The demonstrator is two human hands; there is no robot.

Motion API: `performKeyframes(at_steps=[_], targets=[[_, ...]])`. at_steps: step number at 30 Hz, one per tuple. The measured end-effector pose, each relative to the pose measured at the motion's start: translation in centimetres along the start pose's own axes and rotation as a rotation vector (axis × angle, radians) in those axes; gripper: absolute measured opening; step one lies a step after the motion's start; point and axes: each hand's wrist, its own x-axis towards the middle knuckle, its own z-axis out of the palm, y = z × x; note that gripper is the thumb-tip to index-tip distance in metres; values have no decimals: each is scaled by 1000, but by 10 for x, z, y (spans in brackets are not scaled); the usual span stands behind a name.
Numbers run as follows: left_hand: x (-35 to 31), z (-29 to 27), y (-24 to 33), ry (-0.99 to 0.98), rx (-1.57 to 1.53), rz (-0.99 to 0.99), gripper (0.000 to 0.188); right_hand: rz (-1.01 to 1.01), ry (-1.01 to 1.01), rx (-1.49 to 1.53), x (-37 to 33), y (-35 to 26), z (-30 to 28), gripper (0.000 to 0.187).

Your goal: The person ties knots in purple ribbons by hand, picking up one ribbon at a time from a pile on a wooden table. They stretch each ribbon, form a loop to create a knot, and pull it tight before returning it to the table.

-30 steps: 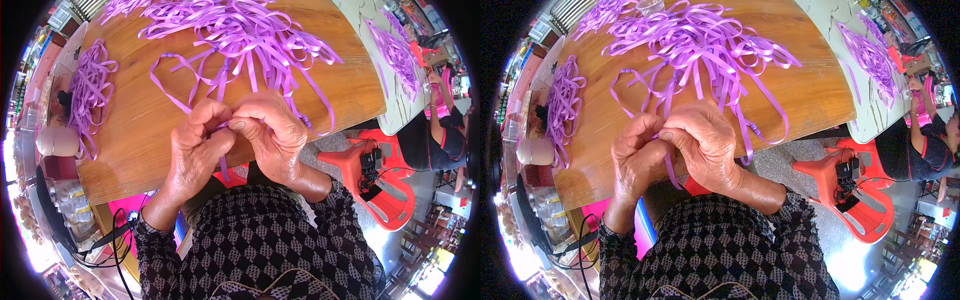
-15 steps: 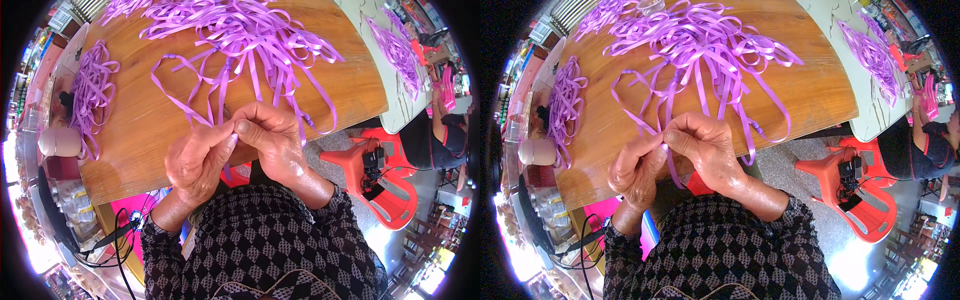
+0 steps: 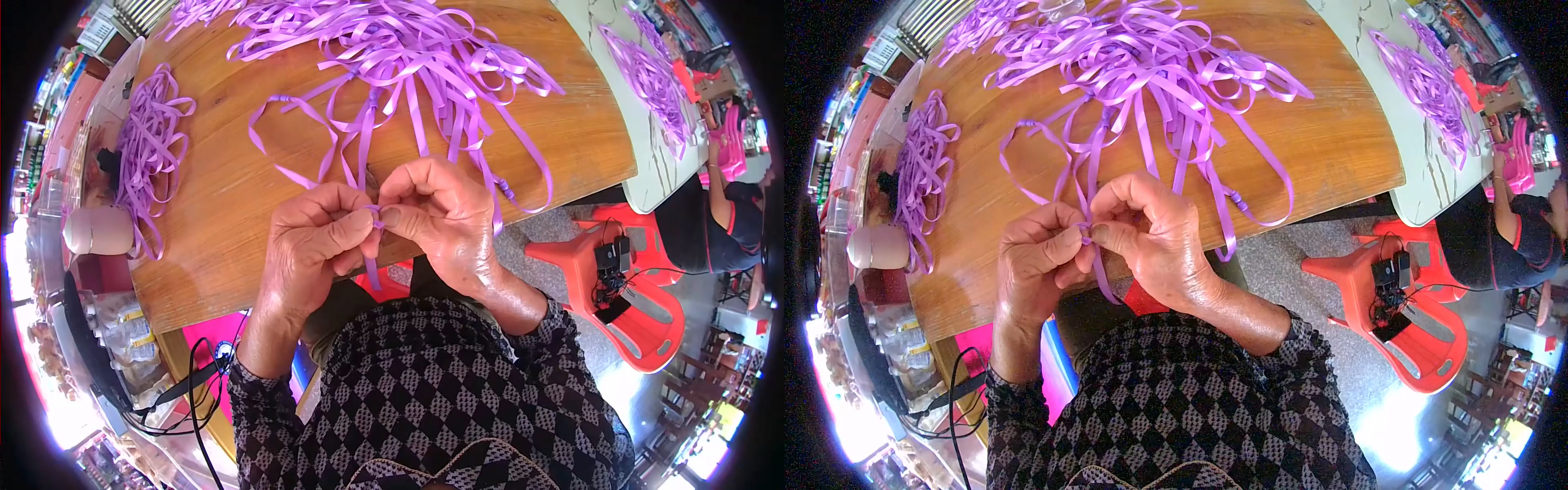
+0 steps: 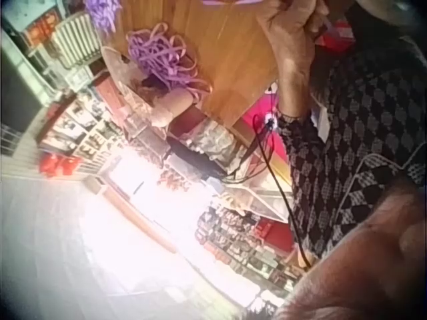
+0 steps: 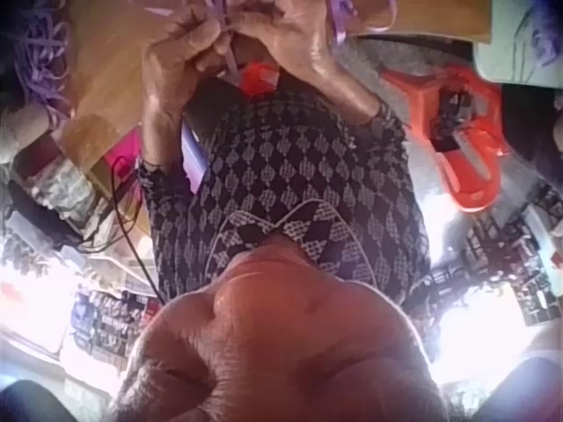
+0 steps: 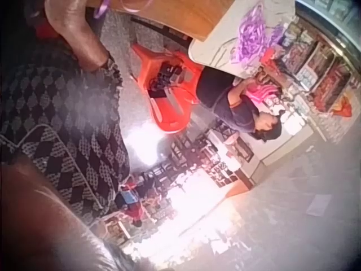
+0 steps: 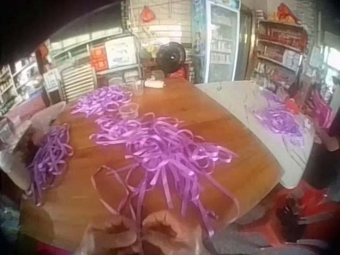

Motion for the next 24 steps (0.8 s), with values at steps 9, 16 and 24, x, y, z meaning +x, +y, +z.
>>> performKeyframes(at_steps=[9,16,24], targets=[[1,9,-6,154,73,77,15,-466,-20,-503,-3,7,-5,16],[-6,18,-8,192,189,178,14,-70,32,-158,-11,-4,1,13],[-10,18,-14,177,182,290,12,-5,-5,-49,-11,-4,-1,16]])
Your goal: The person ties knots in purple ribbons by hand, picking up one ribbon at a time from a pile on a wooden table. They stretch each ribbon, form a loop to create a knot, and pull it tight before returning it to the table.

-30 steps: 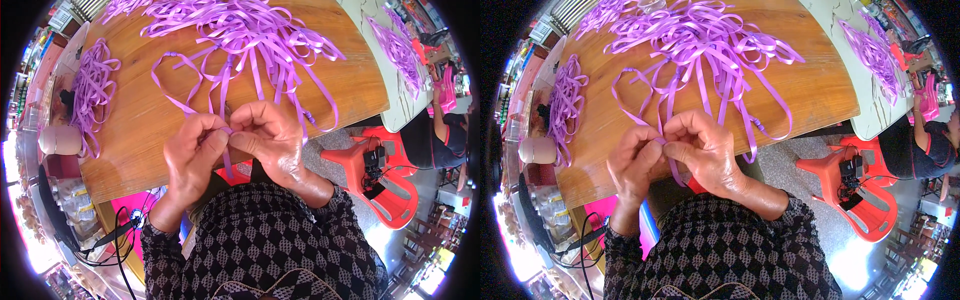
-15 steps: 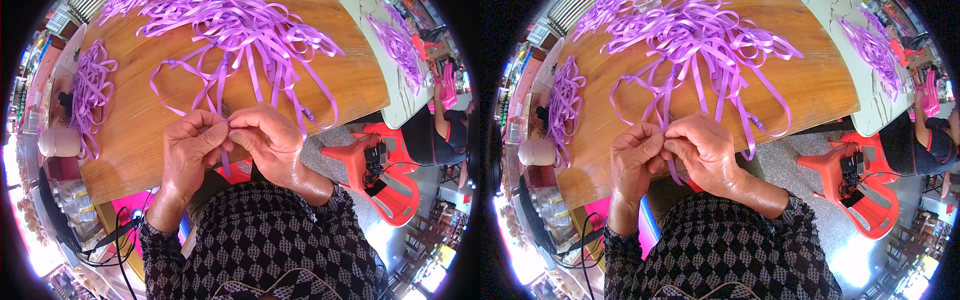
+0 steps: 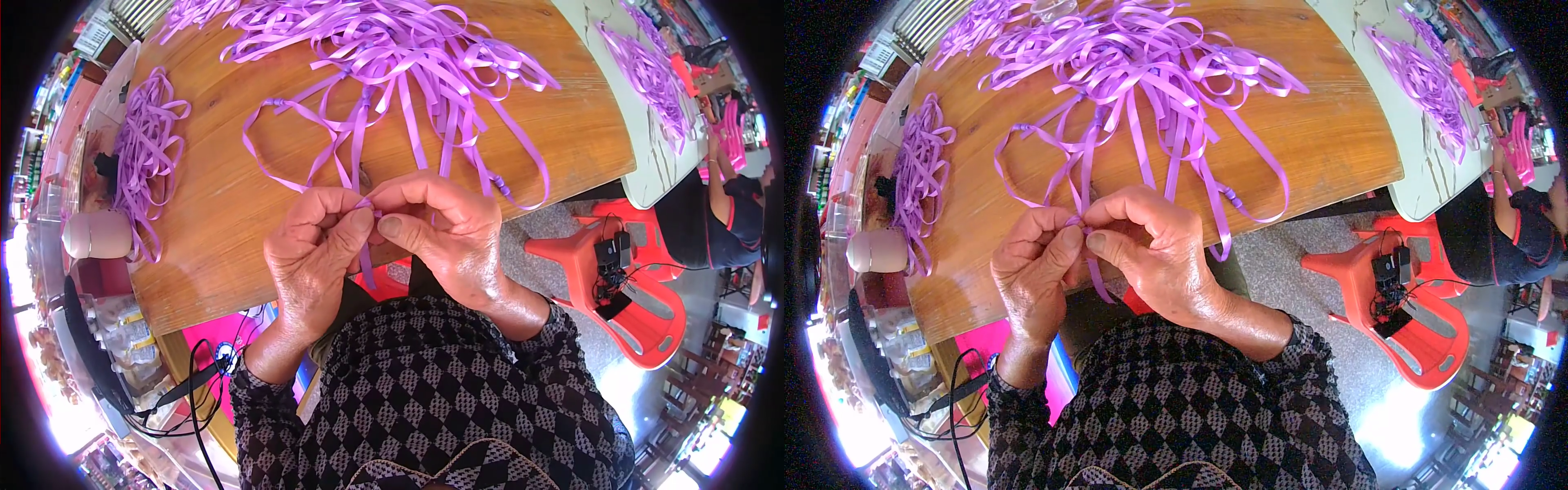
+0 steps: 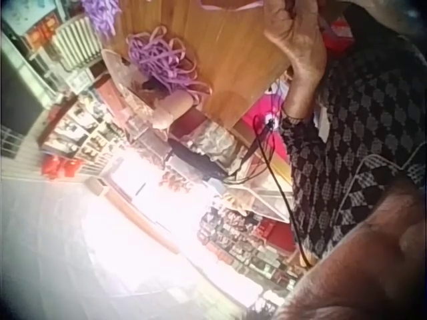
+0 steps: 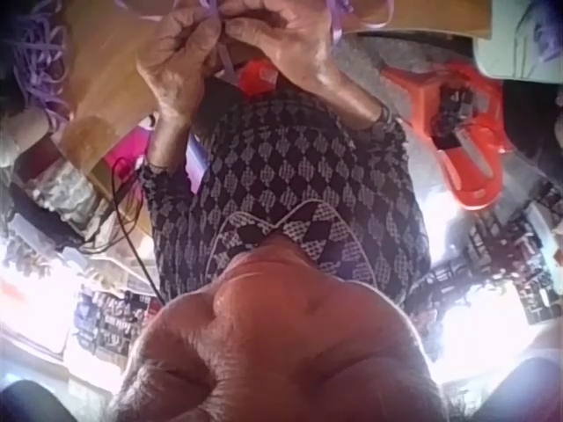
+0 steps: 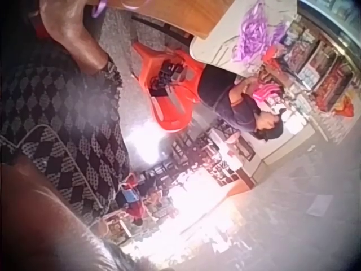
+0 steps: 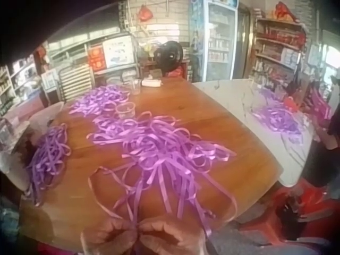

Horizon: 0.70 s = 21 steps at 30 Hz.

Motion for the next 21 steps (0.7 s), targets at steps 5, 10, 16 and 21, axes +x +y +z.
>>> performKeyframes(at_steps=[5,10,16,21], targets=[[-2,4,1,66,37,34,11,-60,4,71,1,4,1,12],[-2,-3,1,-21,122,60,12,20,54,54,2,-1,3,6],[5,-8,8,-188,125,169,18,-223,49,-76,7,-4,-4,8],[5,-8,14,-136,322,307,20,128,100,208,4,-12,-8,9]])
